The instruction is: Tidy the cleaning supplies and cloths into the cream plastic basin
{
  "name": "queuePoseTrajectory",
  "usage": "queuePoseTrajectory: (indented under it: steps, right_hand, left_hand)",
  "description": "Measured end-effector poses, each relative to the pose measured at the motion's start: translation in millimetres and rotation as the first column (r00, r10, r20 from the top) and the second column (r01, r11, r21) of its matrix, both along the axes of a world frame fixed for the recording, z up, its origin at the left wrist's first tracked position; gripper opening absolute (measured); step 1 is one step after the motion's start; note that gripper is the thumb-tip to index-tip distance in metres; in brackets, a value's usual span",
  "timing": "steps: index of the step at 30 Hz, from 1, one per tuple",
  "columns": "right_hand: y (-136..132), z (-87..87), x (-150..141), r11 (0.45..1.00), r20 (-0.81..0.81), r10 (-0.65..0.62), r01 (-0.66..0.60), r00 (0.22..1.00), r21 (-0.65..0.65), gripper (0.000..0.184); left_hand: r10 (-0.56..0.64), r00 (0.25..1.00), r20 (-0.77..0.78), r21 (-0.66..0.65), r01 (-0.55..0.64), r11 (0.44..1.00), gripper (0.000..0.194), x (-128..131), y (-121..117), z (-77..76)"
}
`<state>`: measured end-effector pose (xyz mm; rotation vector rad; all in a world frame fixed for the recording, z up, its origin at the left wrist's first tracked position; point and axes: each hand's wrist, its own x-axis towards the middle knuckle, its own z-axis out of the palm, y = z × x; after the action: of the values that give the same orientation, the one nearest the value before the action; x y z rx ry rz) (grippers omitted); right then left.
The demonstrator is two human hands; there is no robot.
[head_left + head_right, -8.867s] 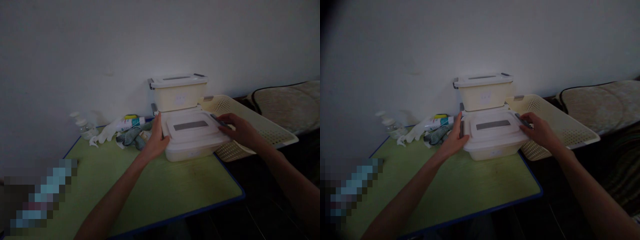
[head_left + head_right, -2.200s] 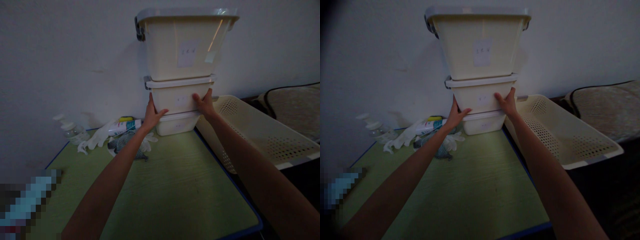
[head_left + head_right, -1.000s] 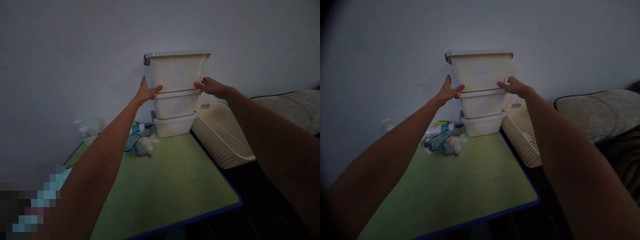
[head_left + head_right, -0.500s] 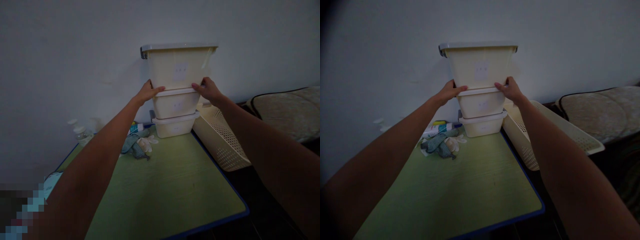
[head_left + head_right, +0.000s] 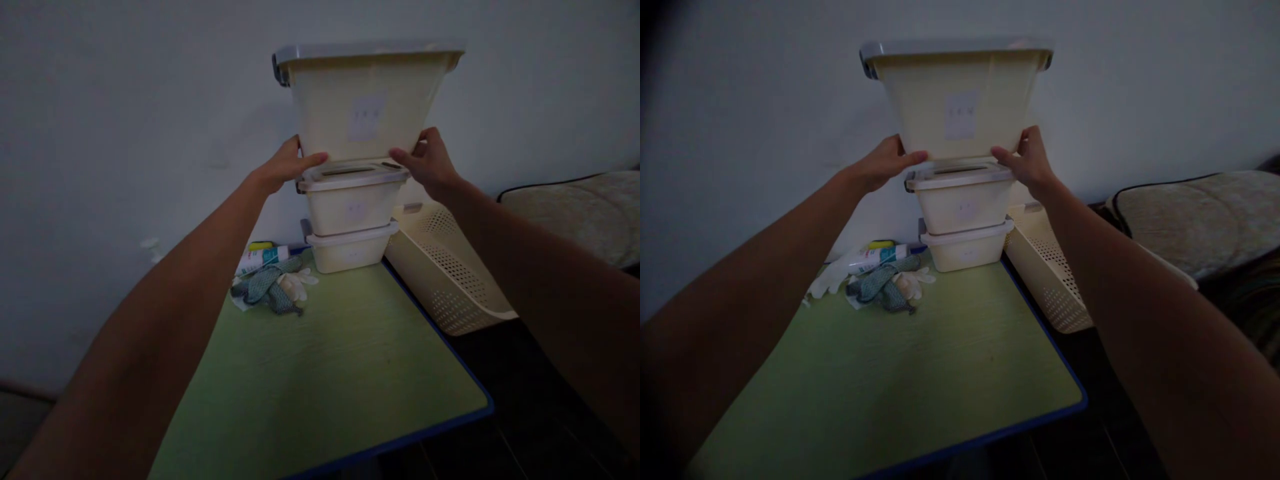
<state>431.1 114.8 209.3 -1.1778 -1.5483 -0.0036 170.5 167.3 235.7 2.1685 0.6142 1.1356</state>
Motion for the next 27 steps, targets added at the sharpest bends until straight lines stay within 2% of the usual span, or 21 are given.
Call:
queuePoseTrajectory:
  steps: [3,6,9,12,15,19,22,24,27]
  right_hand:
    - [-20,14.0,-11,0.995,-0.163,0.098,-0.100,0.982,0.000,0.033]
    - [-40,22.1,-20,0.992,-0.216,0.124,-0.121,0.969,0.028,0.035]
    - [-58,20.7,-27,0.989,-0.235,0.141,-0.126,0.962,0.079,0.036]
    - [-78,10.5,-35,0.975,-0.208,0.206,-0.181,0.956,0.129,0.042]
    - [-105,-4.8,-47,0.969,-0.138,0.224,-0.206,0.965,0.135,0.051]
    - [-143,-28.6,-63,0.997,-0.131,0.078,-0.078,0.988,0.003,0.056]
    - [-165,-52.1,-71,0.993,-0.223,0.114,-0.118,0.968,-0.002,0.061]
    - [-175,-71.3,-74,0.982,-0.322,0.182,-0.188,0.929,0.011,0.062]
    - [-185,-102.6,-77,0.980,-0.432,0.145,-0.188,0.890,-0.058,0.054]
  left_hand:
    - [0.021,1.000,0.006,0.054,-0.022,0.998,0.053,-4,-6,10.0]
    - [0.009,0.999,0.037,0.100,-0.013,0.995,0.053,-8,-16,14.6]
    - [-0.004,0.995,0.103,0.167,-0.013,0.986,0.052,-14,-32,10.6]
    - [0.022,0.986,0.165,0.243,-0.062,0.968,0.058,-20,-55,-2.5]
    - [0.129,0.979,0.160,0.238,-0.165,0.957,0.061,-28,-83,-22.5]
    - [0.151,0.972,0.181,0.209,-0.188,0.960,0.068,-42,-114,-55.5]
    - [0.125,0.970,0.207,0.175,-0.163,0.971,0.068,-51,-134,-85.9]
    - [0.131,0.971,0.200,0.124,-0.158,0.980,0.066,-56,-146,-108.9]
    - [0.198,0.971,0.130,-0.026,-0.197,0.980,0.059,-59,-161,-144.2]
